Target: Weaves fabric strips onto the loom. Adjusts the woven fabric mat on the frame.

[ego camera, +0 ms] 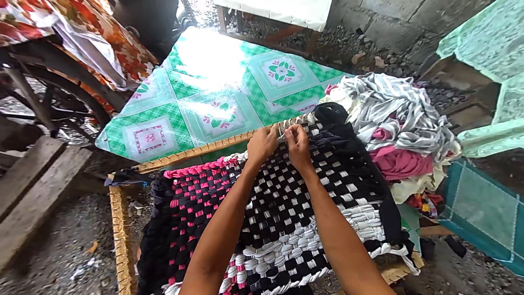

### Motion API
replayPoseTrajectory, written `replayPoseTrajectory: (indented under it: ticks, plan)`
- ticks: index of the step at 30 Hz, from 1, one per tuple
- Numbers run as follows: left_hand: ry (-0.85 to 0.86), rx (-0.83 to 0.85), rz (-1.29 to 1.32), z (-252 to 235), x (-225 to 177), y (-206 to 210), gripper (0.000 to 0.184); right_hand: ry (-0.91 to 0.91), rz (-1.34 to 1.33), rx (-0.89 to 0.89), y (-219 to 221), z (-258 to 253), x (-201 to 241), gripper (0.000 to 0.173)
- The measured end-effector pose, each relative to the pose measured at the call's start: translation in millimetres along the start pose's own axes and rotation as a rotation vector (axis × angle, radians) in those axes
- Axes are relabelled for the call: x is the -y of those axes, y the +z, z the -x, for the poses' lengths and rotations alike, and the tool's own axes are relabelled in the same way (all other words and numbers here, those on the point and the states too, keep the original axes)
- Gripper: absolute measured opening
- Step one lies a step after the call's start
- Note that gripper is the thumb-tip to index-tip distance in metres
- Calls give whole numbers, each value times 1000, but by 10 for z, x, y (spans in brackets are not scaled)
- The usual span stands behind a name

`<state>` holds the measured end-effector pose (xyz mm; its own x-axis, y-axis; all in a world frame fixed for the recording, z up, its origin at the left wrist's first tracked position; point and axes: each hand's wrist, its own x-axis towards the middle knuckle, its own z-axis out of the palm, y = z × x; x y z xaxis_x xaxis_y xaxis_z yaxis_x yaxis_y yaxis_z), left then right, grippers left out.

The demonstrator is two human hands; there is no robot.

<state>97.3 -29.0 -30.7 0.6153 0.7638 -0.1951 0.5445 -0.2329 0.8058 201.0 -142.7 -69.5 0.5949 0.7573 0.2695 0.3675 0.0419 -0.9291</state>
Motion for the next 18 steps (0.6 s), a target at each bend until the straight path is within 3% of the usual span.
replayPoseTrajectory:
  ticks: [2, 5, 8, 14, 18]
  plan:
    - [-49, -74, 24, -38, -134, 46, 56, -20, -48, -2, -12, 14, 24, 18]
    - [-140, -172, 2, -2, -279, 149, 27, -51, -116, -25, -29, 11, -1, 14]
    - [-173, -204, 33, 39, -317, 165, 21, -57, -119, -104, -14, 18, -51, 14]
    - [56, -541, 49, 111, -149, 452, 22, -99, -30, -182, 30, -98, -91, 19]
    - [171, -653, 47, 59, -66, 556, 22, -77, -38, -178, 21, -126, -82, 19]
